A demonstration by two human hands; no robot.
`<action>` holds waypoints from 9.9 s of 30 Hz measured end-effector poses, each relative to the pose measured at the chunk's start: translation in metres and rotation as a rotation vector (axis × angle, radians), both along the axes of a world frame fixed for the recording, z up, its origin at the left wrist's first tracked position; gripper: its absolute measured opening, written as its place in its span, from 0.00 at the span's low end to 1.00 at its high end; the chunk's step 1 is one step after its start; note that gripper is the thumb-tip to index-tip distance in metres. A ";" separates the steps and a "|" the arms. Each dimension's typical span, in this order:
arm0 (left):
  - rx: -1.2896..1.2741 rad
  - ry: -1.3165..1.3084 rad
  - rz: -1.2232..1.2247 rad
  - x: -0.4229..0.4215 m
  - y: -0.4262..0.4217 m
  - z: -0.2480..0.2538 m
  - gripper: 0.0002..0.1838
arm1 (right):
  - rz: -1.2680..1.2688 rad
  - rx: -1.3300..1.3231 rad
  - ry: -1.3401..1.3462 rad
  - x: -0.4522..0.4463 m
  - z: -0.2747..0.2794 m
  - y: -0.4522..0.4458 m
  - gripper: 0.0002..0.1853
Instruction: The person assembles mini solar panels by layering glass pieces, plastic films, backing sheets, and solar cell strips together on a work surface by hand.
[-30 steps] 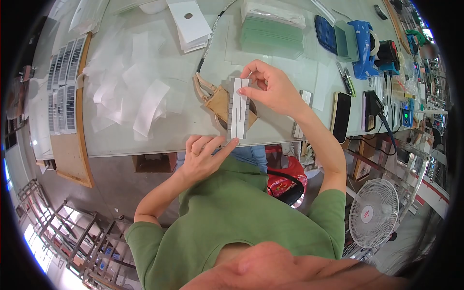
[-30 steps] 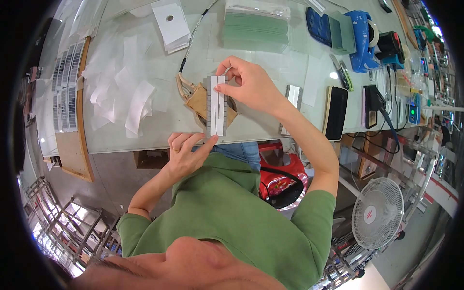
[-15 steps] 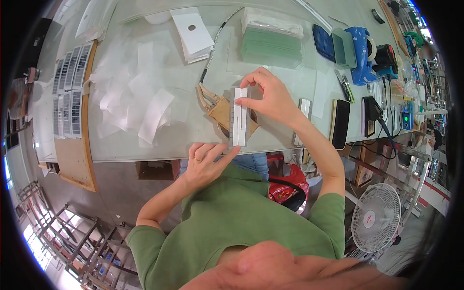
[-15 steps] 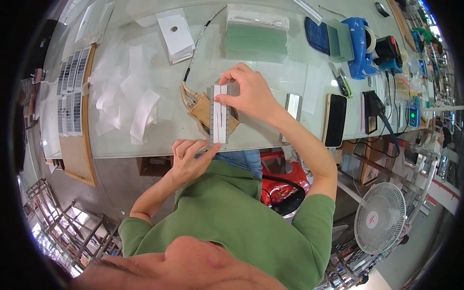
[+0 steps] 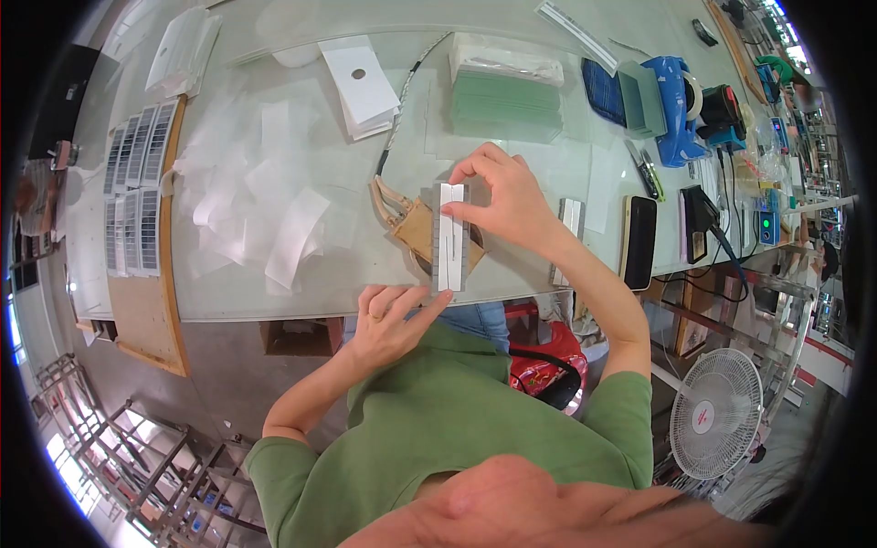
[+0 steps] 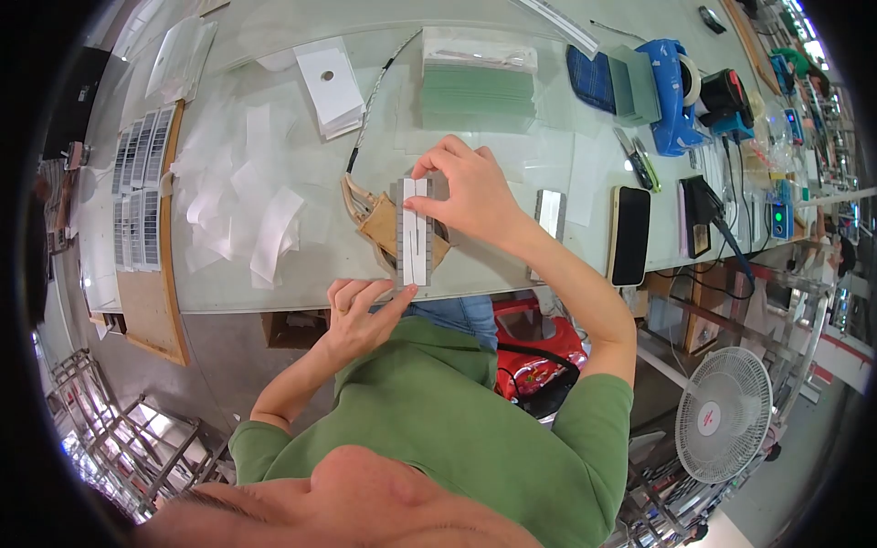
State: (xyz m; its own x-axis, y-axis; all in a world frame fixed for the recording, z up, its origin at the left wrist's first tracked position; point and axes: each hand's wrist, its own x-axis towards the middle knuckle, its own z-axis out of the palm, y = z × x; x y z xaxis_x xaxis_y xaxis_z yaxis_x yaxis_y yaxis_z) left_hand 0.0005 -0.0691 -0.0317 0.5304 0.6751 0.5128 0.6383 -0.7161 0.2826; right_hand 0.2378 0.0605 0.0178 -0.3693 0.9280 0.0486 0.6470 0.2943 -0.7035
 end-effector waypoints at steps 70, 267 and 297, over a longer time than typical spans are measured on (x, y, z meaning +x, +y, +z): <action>-0.277 -0.251 -0.471 -0.017 0.060 0.025 0.15 | -0.247 -0.275 0.374 -0.001 0.010 -0.051 0.12; 0.364 0.105 -0.166 -0.035 0.043 0.024 0.21 | 0.045 0.091 0.155 -0.009 0.012 -0.039 0.04; -0.013 -0.115 -0.069 0.008 0.020 0.018 0.19 | -0.126 0.229 0.052 -0.009 -0.018 -0.002 0.08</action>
